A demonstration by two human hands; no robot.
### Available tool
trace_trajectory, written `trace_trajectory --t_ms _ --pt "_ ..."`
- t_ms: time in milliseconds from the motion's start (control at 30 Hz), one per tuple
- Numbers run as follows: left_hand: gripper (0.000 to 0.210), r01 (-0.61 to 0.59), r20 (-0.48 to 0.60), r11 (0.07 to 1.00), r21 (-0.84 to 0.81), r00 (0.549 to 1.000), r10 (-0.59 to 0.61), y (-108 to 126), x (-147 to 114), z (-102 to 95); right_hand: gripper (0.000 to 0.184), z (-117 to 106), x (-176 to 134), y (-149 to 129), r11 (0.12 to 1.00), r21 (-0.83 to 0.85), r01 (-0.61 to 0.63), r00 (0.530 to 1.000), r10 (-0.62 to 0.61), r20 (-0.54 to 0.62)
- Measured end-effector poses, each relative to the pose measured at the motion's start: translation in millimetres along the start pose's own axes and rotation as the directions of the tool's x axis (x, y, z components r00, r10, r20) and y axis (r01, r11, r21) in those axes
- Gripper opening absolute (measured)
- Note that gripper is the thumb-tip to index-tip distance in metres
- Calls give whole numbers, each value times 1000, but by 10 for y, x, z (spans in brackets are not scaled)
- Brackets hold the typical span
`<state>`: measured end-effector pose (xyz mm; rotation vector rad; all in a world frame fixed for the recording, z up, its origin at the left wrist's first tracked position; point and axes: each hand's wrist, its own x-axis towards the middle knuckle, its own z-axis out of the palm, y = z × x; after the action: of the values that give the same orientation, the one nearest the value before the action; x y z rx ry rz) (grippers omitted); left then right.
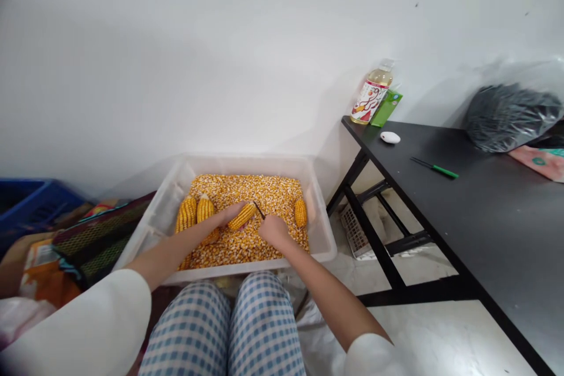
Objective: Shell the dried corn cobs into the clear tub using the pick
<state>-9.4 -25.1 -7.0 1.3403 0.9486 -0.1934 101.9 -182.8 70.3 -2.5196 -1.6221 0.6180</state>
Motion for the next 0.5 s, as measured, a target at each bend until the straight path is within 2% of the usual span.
trace_trajectory --t_ms 100,233,367,500 --pt "65 27 36 999 -25 999 -26 11 -7 -6 42 -107 -70 104 999 45 20 1000 -20 -1" --pt "64 22 56 999 -42 998 -20 4 26 -21 43 -209 -158 252 991 127 30 997 -39 68" --pt "64 1 88 998 -60 996 4 -21 52 -33 45 -214 -129 354 980 199 -3 985 -32 172" --pt "64 13 84 998 -54 996 -8 -9 25 -29 45 -204 -76 433 969 245 2 974 -57 219"
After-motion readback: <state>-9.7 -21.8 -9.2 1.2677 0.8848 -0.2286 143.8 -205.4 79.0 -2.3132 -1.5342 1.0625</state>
